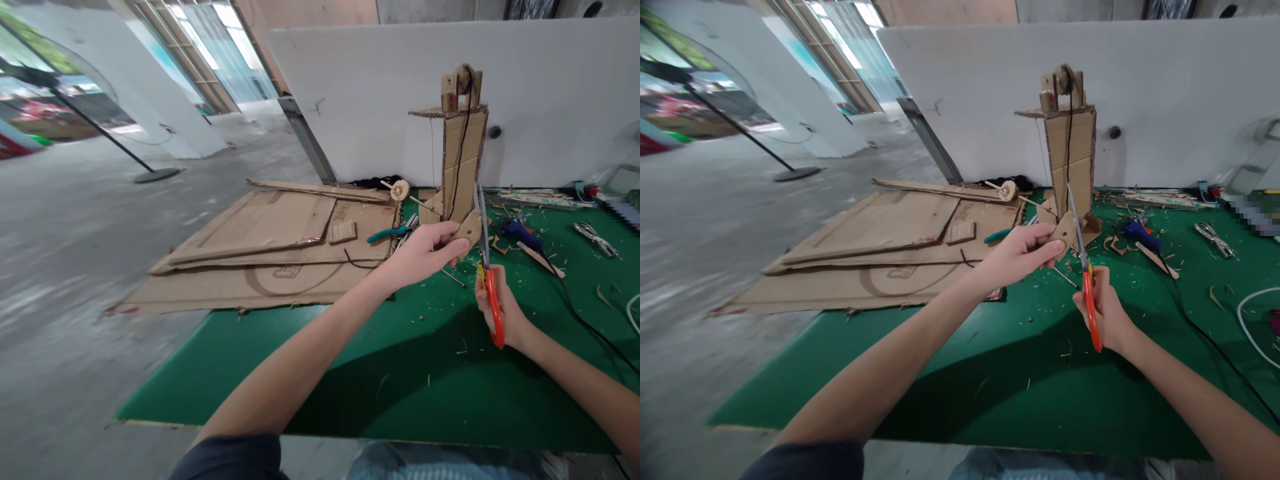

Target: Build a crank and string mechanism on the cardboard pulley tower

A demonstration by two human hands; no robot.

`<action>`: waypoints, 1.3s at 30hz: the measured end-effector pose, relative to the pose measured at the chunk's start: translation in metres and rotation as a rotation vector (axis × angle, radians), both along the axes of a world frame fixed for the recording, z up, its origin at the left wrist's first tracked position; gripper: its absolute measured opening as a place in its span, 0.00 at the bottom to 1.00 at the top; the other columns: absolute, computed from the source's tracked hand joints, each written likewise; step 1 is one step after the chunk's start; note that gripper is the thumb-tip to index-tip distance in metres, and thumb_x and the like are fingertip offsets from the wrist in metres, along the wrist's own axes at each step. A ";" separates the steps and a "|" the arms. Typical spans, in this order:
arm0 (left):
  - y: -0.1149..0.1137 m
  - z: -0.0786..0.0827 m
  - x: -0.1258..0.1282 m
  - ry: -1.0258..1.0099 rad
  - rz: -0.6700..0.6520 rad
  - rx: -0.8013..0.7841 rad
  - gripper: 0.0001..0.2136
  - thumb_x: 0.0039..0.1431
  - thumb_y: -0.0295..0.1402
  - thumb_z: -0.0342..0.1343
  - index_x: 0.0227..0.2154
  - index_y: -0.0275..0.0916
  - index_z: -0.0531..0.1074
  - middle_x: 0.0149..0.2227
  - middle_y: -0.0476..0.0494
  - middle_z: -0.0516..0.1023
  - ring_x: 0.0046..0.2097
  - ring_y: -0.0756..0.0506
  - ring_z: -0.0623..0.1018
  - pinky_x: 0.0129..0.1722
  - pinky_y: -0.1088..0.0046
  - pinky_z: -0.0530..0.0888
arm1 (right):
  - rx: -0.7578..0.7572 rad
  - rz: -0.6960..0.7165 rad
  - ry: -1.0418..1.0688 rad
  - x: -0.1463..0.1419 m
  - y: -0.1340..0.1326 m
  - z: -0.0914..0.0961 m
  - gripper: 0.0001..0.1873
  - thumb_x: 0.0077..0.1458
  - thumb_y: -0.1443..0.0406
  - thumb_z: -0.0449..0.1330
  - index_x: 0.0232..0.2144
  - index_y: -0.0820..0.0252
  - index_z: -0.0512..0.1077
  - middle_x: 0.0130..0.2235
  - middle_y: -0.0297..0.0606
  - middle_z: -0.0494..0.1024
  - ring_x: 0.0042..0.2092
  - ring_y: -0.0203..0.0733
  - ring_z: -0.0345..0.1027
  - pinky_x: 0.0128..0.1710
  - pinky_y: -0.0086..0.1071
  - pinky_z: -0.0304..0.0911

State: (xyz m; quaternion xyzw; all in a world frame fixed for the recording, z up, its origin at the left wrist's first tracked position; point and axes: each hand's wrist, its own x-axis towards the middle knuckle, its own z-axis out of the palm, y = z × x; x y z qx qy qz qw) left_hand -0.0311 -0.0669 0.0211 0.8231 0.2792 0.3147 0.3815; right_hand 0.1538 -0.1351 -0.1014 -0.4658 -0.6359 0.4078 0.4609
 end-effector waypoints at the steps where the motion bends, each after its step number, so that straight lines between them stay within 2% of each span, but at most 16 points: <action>1: 0.001 0.000 0.000 0.005 0.012 0.010 0.15 0.65 0.41 0.49 0.25 0.40 0.60 0.22 0.51 0.68 0.25 0.53 0.68 0.23 0.76 0.62 | -0.005 0.014 0.011 0.001 0.000 0.004 0.23 0.61 0.44 0.51 0.45 0.49 0.50 0.30 0.28 0.58 0.26 0.36 0.53 0.24 0.32 0.54; 6: 0.002 0.001 -0.001 0.025 0.017 0.026 0.16 0.64 0.41 0.50 0.23 0.40 0.58 0.22 0.51 0.66 0.25 0.52 0.68 0.23 0.75 0.62 | 0.021 0.079 0.031 0.004 0.002 0.018 0.24 0.59 0.41 0.50 0.46 0.46 0.51 0.32 0.29 0.57 0.28 0.36 0.54 0.27 0.32 0.58; 10: 0.001 0.002 -0.001 0.061 0.032 0.056 0.17 0.63 0.41 0.51 0.22 0.40 0.57 0.20 0.53 0.61 0.22 0.53 0.63 0.21 0.75 0.58 | 0.029 0.076 0.061 0.006 0.005 0.008 0.23 0.60 0.42 0.51 0.45 0.48 0.51 0.32 0.29 0.58 0.28 0.36 0.54 0.27 0.31 0.57; 15: 0.002 0.003 -0.003 0.041 -0.004 0.041 0.17 0.64 0.42 0.50 0.22 0.40 0.58 0.21 0.53 0.58 0.23 0.53 0.63 0.21 0.75 0.58 | -0.032 -0.027 0.077 0.002 0.005 -0.003 0.23 0.59 0.43 0.53 0.42 0.50 0.51 0.31 0.28 0.59 0.25 0.33 0.51 0.21 0.30 0.52; 17: 0.004 0.004 -0.004 0.037 0.016 0.054 0.16 0.64 0.41 0.50 0.23 0.40 0.60 0.21 0.52 0.59 0.23 0.53 0.62 0.22 0.74 0.58 | -0.047 -0.047 0.087 0.001 0.003 0.002 0.24 0.58 0.42 0.54 0.41 0.49 0.50 0.30 0.27 0.58 0.24 0.32 0.49 0.20 0.30 0.49; 21: 0.010 0.004 -0.008 -0.006 0.092 0.045 0.16 0.64 0.43 0.50 0.23 0.40 0.61 0.21 0.53 0.57 0.22 0.53 0.58 0.21 0.74 0.55 | -0.005 0.004 0.059 0.003 0.001 0.016 0.26 0.57 0.42 0.55 0.43 0.48 0.50 0.30 0.27 0.57 0.25 0.34 0.53 0.21 0.31 0.52; 25: 0.014 0.002 -0.009 -0.102 0.125 0.015 0.19 0.63 0.47 0.51 0.22 0.40 0.59 0.22 0.53 0.54 0.23 0.53 0.57 0.21 0.74 0.54 | 0.061 0.028 -0.014 0.005 0.000 0.024 0.25 0.58 0.42 0.54 0.45 0.47 0.50 0.32 0.29 0.55 0.27 0.36 0.52 0.23 0.32 0.55; 28: 0.014 0.001 -0.010 -0.138 0.141 0.016 0.20 0.63 0.48 0.52 0.22 0.40 0.57 0.22 0.53 0.54 0.23 0.53 0.58 0.21 0.74 0.54 | 0.055 0.051 -0.071 0.004 -0.001 0.026 0.23 0.61 0.44 0.52 0.45 0.48 0.49 0.33 0.29 0.55 0.27 0.35 0.51 0.24 0.32 0.55; 35: 0.010 0.004 -0.010 0.006 0.100 0.061 0.19 0.65 0.44 0.50 0.22 0.39 0.60 0.20 0.54 0.58 0.21 0.54 0.59 0.20 0.76 0.55 | 0.000 0.071 -0.032 0.002 -0.003 0.029 0.20 0.62 0.46 0.51 0.44 0.49 0.50 0.35 0.29 0.56 0.28 0.33 0.52 0.25 0.31 0.56; 39: 0.008 0.004 -0.010 0.015 0.107 0.073 0.17 0.65 0.41 0.49 0.21 0.39 0.61 0.20 0.54 0.59 0.21 0.54 0.59 0.20 0.76 0.55 | -0.030 0.085 0.003 0.003 -0.002 0.028 0.21 0.61 0.45 0.52 0.44 0.49 0.50 0.34 0.29 0.56 0.28 0.33 0.52 0.24 0.30 0.55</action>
